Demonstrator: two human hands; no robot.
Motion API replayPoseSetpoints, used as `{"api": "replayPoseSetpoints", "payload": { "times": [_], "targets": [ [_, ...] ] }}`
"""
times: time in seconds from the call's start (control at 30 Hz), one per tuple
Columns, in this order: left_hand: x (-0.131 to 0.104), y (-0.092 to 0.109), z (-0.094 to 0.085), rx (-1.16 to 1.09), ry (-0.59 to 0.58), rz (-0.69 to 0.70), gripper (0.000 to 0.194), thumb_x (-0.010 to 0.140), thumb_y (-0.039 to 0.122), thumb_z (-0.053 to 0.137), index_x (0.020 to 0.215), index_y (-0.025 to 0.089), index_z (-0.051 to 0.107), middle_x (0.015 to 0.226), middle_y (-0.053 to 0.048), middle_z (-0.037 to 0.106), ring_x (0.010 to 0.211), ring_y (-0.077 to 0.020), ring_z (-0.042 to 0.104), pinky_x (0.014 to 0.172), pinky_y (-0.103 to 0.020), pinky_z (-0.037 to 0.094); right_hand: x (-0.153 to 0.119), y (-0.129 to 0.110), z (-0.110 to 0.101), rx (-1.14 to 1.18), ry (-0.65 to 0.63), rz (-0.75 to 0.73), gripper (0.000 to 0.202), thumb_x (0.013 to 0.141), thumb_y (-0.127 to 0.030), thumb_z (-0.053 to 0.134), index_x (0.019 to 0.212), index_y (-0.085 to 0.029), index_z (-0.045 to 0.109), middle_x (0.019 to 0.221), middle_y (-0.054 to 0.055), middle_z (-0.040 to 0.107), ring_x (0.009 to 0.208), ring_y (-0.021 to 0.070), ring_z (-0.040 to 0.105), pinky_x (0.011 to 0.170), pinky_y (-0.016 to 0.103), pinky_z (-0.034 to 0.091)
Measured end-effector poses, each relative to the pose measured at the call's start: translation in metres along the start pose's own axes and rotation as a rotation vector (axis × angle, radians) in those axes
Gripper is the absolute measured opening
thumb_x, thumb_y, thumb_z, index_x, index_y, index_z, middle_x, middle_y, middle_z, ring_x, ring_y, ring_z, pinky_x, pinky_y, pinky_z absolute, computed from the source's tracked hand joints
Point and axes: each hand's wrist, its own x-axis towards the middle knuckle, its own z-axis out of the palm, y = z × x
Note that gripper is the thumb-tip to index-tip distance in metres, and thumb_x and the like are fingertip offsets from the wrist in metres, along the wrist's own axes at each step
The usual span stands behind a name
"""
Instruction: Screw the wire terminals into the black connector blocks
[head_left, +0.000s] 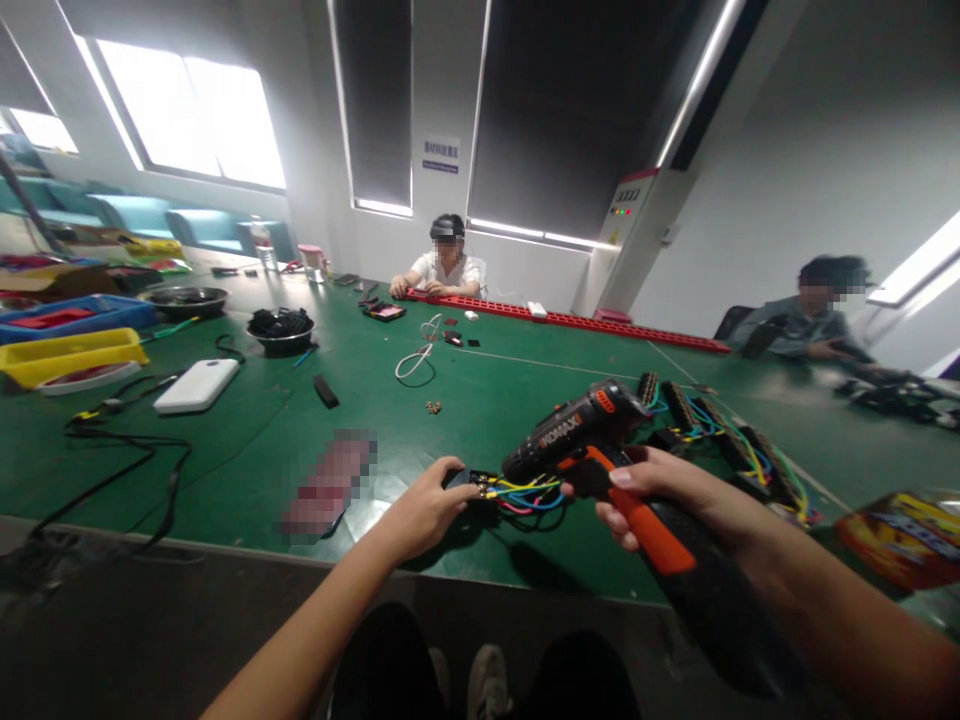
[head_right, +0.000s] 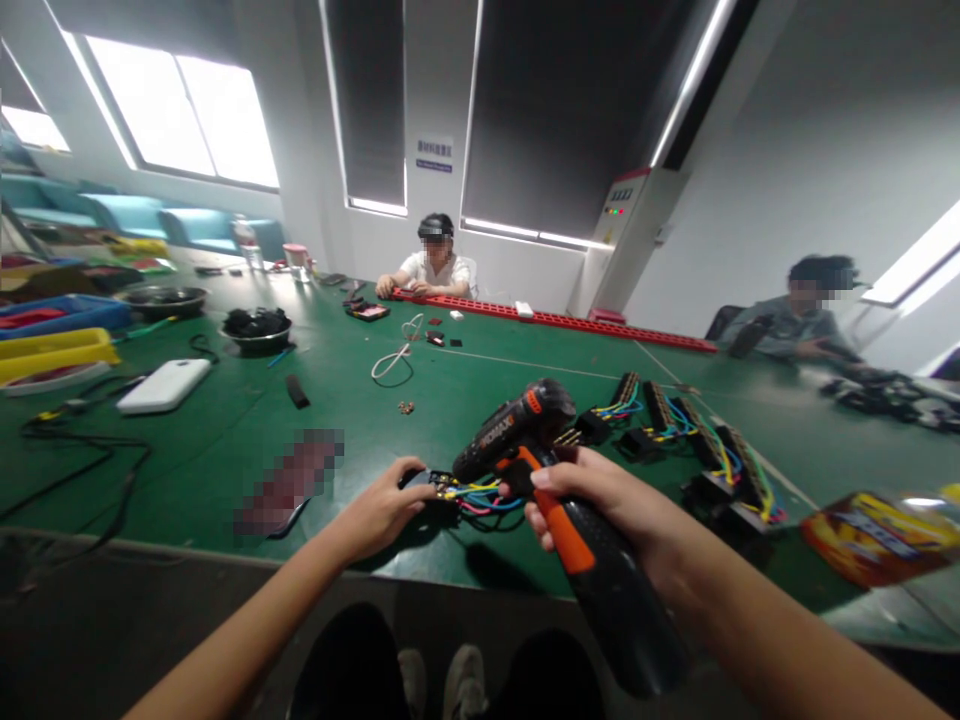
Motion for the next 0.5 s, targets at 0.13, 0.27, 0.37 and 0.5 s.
{"api": "replayPoseSetpoints", "payload": {
  "times": [0.13, 0.27, 0.37, 0.5],
  "targets": [
    [0.0005, 0.0018, -0.0011, -0.019, 0.009, -0.006, 0.036, 0.094, 0.014, 0.048, 0.121, 0.029, 0.066, 0.129, -0.009, 0.045, 0.114, -0.0219, 0.054, 0.102, -0.038, 0.049, 0.0038, -0.0003, 0.0043, -0.024, 0.008, -0.002, 0.046, 0.071, -0.036, 0.08, 0.103, -0.017, 0.052, 0.07, 0.003, 0.067, 0.062, 0.016, 0.064, 0.057, 0.027, 0.051],
    [0.001, 0.0036, -0.0032, -0.032, 0.018, -0.002, 0.035, 0.094, 0.014, 0.049, 0.12, 0.028, 0.066, 0.128, -0.009, 0.047, 0.112, -0.0215, 0.056, 0.1, -0.037, 0.05, 0.0047, -0.0006, 0.0037, -0.025, 0.026, -0.002, 0.045, 0.071, -0.035, 0.079, 0.102, -0.017, 0.052, 0.07, 0.003, 0.067, 0.061, 0.0164, 0.064, 0.057, 0.028, 0.051],
    [0.0012, 0.0039, -0.0037, -0.04, 0.03, 0.001, 0.034, 0.093, 0.014, 0.049, 0.118, 0.028, 0.067, 0.128, -0.009, 0.048, 0.112, -0.022, 0.056, 0.099, -0.038, 0.051, 0.0038, 0.0001, 0.002, -0.019, 0.03, -0.001, 0.046, 0.071, -0.035, 0.079, 0.103, -0.017, 0.052, 0.071, 0.004, 0.067, 0.062, 0.0163, 0.064, 0.058, 0.028, 0.051],
    [0.0012, 0.0036, -0.0032, -0.035, 0.03, -0.003, 0.033, 0.092, 0.014, 0.05, 0.117, 0.027, 0.068, 0.129, -0.01, 0.047, 0.112, -0.0228, 0.056, 0.099, -0.039, 0.051, 0.0024, 0.0003, 0.0, -0.024, 0.01, 0.011, 0.049, 0.073, -0.036, 0.079, 0.107, -0.017, 0.05, 0.072, 0.004, 0.068, 0.063, 0.0157, 0.064, 0.058, 0.027, 0.051]
  ]
}}
